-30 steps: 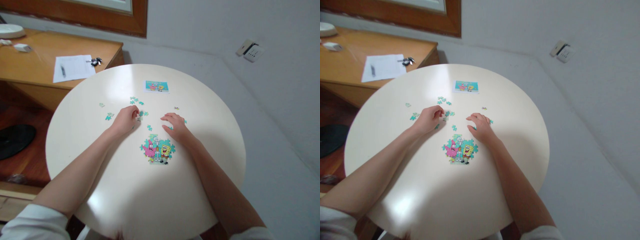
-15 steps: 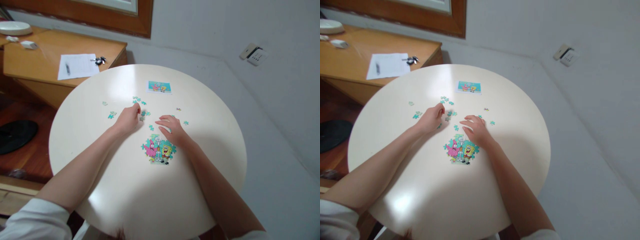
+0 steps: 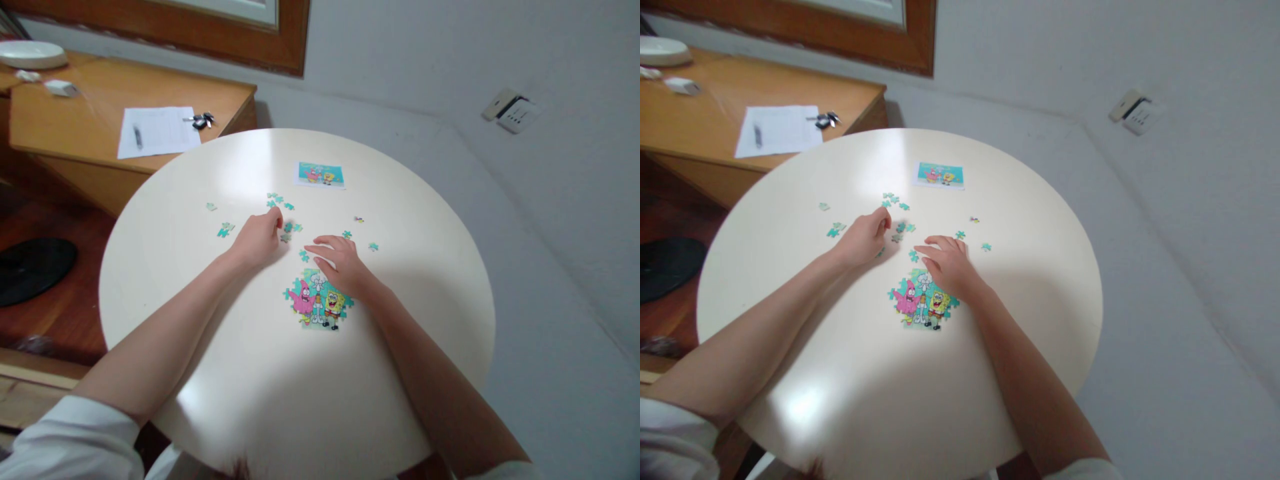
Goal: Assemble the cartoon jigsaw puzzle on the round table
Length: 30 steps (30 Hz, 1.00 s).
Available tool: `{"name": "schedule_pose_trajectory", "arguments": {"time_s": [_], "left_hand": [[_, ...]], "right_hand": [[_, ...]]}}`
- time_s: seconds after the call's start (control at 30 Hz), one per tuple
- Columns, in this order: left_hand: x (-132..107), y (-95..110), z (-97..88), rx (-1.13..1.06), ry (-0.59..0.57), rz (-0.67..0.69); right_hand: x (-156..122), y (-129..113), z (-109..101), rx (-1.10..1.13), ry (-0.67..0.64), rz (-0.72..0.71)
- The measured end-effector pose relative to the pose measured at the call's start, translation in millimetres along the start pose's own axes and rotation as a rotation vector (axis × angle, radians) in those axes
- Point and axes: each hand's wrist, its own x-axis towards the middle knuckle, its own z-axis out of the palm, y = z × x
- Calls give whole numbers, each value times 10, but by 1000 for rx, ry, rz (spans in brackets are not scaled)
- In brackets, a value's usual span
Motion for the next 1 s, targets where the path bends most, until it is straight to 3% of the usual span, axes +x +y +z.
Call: {"name": "schedule_pose_trajectory", "arguments": {"time_s": [0.4,0.73,0.87,1.0], "left_hand": [[4,2,1,1,-6,-4],[9,-54,-19,-55,27,-41],[33,-115,-19,-144,92,-75],[57,-184,5,-223,244,-87]], "right_hand": [[-2,2,-1,-7,-4,5],[7,200,10,35,169,83],[12,306,-13,32,229,120],[5,437,-30,42,362,142]]}}
